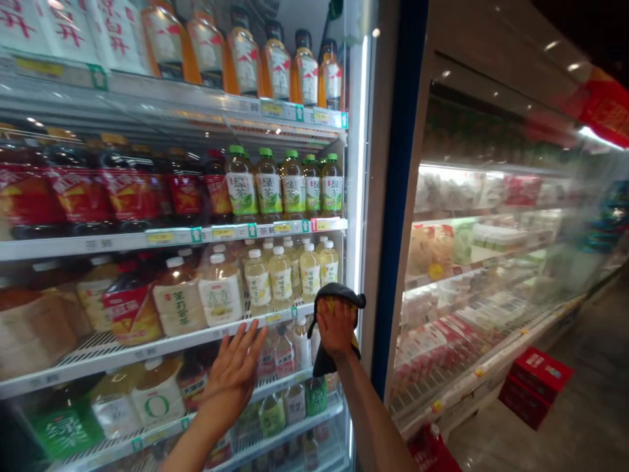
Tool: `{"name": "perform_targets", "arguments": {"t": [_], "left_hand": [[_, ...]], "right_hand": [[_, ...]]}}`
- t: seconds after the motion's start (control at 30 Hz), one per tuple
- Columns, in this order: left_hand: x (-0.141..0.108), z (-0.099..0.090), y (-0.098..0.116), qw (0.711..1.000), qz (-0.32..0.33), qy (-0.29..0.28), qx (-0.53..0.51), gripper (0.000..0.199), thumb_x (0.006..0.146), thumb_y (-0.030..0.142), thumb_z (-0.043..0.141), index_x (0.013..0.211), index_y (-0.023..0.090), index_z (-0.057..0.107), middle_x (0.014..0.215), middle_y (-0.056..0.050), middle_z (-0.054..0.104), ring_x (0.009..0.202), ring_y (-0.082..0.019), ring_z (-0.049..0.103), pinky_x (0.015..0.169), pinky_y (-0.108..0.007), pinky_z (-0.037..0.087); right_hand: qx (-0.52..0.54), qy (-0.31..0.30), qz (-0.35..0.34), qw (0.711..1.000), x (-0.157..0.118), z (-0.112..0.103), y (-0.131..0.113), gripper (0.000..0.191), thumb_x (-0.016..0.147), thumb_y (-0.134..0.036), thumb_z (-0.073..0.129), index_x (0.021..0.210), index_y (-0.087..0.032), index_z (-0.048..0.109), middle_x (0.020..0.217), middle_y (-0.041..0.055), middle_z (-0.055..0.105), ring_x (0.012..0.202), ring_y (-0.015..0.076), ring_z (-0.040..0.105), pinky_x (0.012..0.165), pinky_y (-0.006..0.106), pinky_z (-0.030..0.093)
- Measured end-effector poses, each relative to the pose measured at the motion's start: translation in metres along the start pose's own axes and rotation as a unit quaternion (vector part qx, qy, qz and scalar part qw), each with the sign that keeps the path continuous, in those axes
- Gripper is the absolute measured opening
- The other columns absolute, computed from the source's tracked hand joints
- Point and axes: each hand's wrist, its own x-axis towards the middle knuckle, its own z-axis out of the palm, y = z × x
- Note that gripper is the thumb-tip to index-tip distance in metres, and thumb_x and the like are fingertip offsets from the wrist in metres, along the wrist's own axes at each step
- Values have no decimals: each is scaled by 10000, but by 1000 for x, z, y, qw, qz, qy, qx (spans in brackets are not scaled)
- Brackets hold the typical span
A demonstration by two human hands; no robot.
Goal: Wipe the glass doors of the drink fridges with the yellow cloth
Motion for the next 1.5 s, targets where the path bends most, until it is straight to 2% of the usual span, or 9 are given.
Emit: {"name": "perform_targets", "arguments": {"t": [0.23,0.4,0.57,0.77,0.9,1.03,1.17,1.33,1.5], "left_hand": [[-32,-16,-18,997,-64,-49,14,841,878,51,458,1608,259,96,1631,-76,307,1538,-243,186,1262,-496,171],[-36,-19,-17,995,-71,-65,4,852,876,44,457,1606,266,75,1637,-88,283,1536,-254,194,1252,-520,197],[-52,-29,-30,993,-102,-66,12,846,870,54,471,1601,294,118,1660,-75,224,1541,-270,170,1248,-534,193],[-61,-41,-46,982,-177,-63,14,865,889,76,512,1599,325,87,1689,-68,69,1548,-310,91,1230,-588,210],[-57,-34,-40,979,-193,-57,7,877,899,101,531,1598,312,45,1687,-78,12,1543,-331,34,1214,-610,232],[-61,-33,-41,980,-187,-64,6,887,887,79,526,1597,316,51,1688,-83,28,1543,-324,47,1219,-599,228],[-70,-48,-58,976,-214,-46,6,873,891,81,518,1597,343,75,1692,-71,44,1545,-319,94,1217,-596,232],[-77,-68,-79,965,-259,-5,25,821,934,128,490,1604,314,54,1695,-101,44,1549,-339,64,1198,-647,219],[-86,-77,-88,970,-230,-66,32,841,920,101,489,1603,312,45,1694,-94,31,1551,-322,47,1204,-618,240]], "right_hand": [[65,178,110,976,44,-13,-6,578,1017,-399,257,1392,-93,572,1444,265,473,1363,385,401,1040,584,384],[80,123,42,988,29,-4,-90,479,1006,-361,351,1401,-242,594,1399,185,546,1294,371,465,1011,577,400],[67,52,-31,996,-40,12,-64,429,1001,-315,374,1221,-211,727,1141,189,670,1077,333,593,923,532,456],[100,213,132,963,21,0,-77,535,1017,-379,301,1397,-130,584,1422,242,509,1327,398,451,1008,592,408],[81,142,67,984,7,5,-124,481,1005,-350,348,1365,-197,630,1335,212,590,1236,388,526,969,568,428],[93,17,-106,990,-55,18,-102,406,980,-311,396,1199,-262,734,1049,136,707,976,295,639,884,472,486],[114,89,1,989,-55,19,-71,473,1004,-375,331,1204,-189,718,1118,176,665,1060,334,601,927,531,474],[133,184,141,964,-12,13,-146,521,1021,-382,320,1400,-134,575,1445,246,472,1355,409,395,1045,606,377],[118,22,-57,991,-62,18,-209,440,994,-302,359,1275,-231,690,1154,175,676,1033,318,612,908,500,470]]}}
